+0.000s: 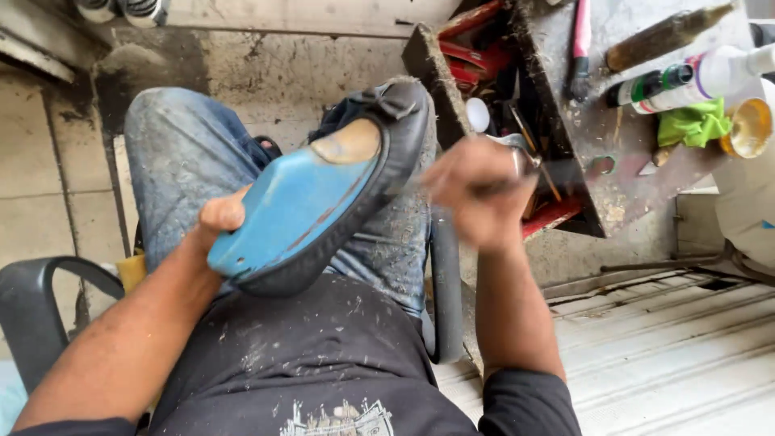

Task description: Applying dye or edge dressing to the perimeter of a shoe sole using a brush

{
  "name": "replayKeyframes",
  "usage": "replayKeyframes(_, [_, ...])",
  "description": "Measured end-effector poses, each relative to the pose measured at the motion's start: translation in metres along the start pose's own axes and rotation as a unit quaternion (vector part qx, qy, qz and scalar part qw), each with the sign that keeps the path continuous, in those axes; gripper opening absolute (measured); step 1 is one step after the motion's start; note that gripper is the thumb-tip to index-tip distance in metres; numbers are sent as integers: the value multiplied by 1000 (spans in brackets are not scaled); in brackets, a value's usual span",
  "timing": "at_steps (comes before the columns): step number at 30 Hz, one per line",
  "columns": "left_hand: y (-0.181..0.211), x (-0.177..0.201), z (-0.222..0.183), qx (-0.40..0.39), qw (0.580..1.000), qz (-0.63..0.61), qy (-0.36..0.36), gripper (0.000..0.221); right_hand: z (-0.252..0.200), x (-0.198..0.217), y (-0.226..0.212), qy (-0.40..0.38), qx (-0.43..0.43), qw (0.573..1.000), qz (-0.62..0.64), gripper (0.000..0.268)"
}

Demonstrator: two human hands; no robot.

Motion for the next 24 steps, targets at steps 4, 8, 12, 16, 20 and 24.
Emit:
replayKeyframes(4, [15,-20,6,-47,974,220,-29,119,0,43,10,228,26,968,-104,25])
replayKeyframes(8, [26,13,1,-37,925,377,-43,136,-15,-27,-24,-7,-19,1000,-7,22])
replayKeyframes(12, [30,30,1,2,873,486,44,144,-17,56,15,309,7,930,-201,26])
replayKeyframes(16, [15,43,-3,77,745,647,144,152,-25,18,26,212,-69,939,-261,33])
replayKeyframes(20, [0,39,1,107,688,694,180,152,-44,52,65,300,-68,934,-181,22])
replayKeyframes(24, [-6,22,-3,93,669,707,211,152,-39,36,65,191,-64,972,-123,34])
Point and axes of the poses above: each hand's wrist, its own z-axis towards the middle knuckle, its own x-axis out of the back of the hand, y = z × x, the point moved 5 cm from there along z, towards the middle knuckle, and after that the axes turned 6 degrees about y, right-handed, at the moved point
